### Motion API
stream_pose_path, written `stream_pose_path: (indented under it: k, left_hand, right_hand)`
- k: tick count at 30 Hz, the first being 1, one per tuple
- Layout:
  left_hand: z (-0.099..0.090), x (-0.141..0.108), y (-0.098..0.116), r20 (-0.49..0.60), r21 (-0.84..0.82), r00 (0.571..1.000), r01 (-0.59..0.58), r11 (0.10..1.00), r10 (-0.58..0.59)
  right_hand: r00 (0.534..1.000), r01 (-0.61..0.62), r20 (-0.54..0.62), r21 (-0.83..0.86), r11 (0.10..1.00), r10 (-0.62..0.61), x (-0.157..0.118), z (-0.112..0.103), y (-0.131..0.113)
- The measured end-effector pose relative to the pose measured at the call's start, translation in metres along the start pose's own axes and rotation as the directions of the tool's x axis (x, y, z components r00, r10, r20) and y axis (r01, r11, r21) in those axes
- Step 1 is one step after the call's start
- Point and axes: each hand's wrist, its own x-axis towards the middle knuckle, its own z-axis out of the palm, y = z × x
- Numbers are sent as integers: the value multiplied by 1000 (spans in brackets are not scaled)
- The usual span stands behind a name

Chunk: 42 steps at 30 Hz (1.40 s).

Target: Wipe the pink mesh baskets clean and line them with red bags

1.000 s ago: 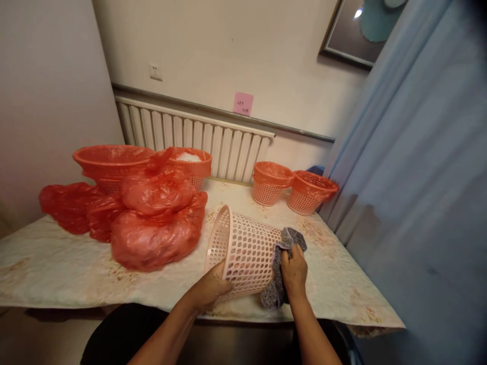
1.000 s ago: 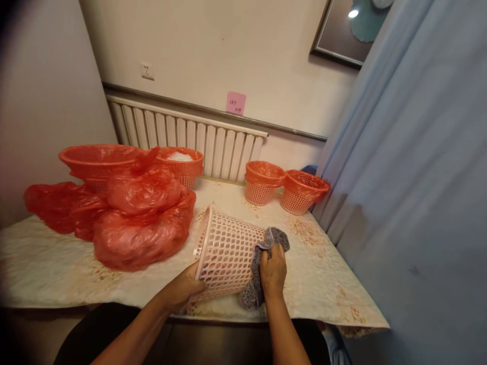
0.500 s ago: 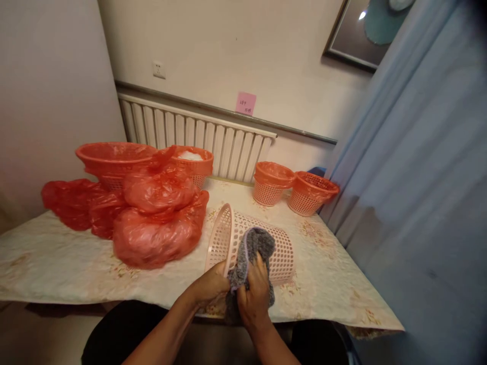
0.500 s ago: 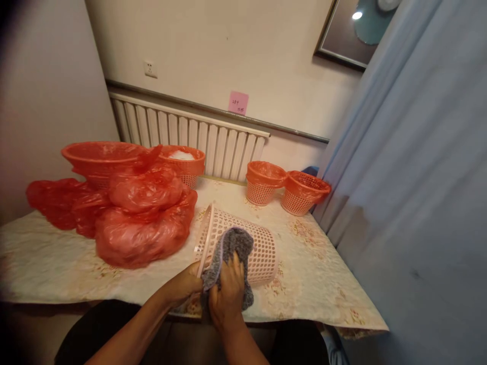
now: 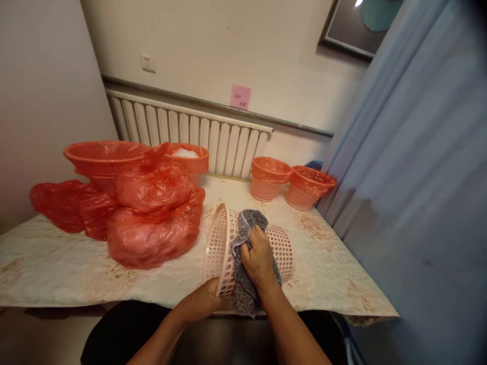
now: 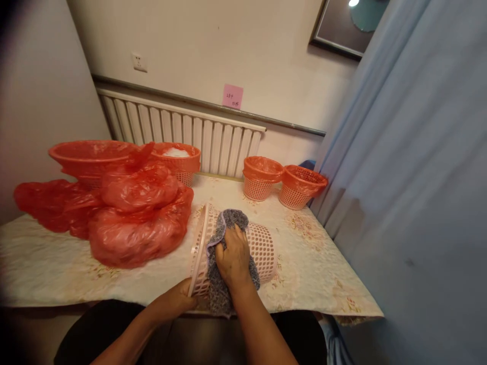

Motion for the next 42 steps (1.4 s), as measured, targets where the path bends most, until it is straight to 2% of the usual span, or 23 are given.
stream_pose_path:
  k: [2,6,9,12,15,19,21,23,25,27,29,32,34,37,40,42]
  left_hand:
    - [3,3,6,-10,-56,1000,-3,998,3]
    - [10,17,21,-143,-246,990,-42,968,6]
    - [14,24,24,-161,-367,987,-56,929,-4]
    - [14,23,22,-170,-394,985,-36,918,-34]
    - [14,19,21,-166,-381,986,-43,924,-22]
    - [16,18,23,-145,-386,989,-41,922,-16]
    - [16,18,24,-129,-390,992,-54,919,3]
    - [15,19,25,-115,-385,993,-71,920,29]
    - [15,19,27,-109,-363,994,-67,929,29]
    - [14,20,27,-103,-334,995,-41,942,6]
    - [13,21,27,-101,-295,995,-29,955,-1]
    - [12,22,23,-110,-239,994,-39,970,13]
    - [11,21,20,-123,-186,992,-16,982,-8]
    - [8,17,15,-156,-41,987,25,999,-31]
    - [4,13,8,-163,86,987,13,996,2]
    - [2,10,3,-99,99,995,-2,995,12]
  right_hand:
    - [1000,5,-1,-13,1000,-5,-8,2,1]
    - [1000,11,-5,-26,1000,-11,-15,4,2]
    - [1000,9,21,-41,999,-8,-13,0,6]
    - [999,-16,34,-55,998,18,-11,-9,22]
    - [993,-115,-28,-81,990,113,-15,-21,54]
    - [958,-261,-165,-148,954,237,-31,-32,100]
    - [924,-340,-238,-157,927,298,-43,-33,113]
    - [884,-407,-310,-138,903,351,-54,-30,116]
    - [861,-422,-359,-107,900,361,-65,-22,109]
    - [870,-388,-364,-86,918,333,-74,-12,93]
    - [905,-322,-318,-80,944,282,-78,-2,72]
    - [972,-162,-182,-72,984,146,-77,8,35]
    - [995,-46,-91,-47,998,42,-71,10,13]
    - [997,78,12,-18,997,-78,-54,8,-12]
    - [989,128,70,-11,992,-127,-32,4,-22]
    - [988,130,83,-4,991,-129,-16,2,-22]
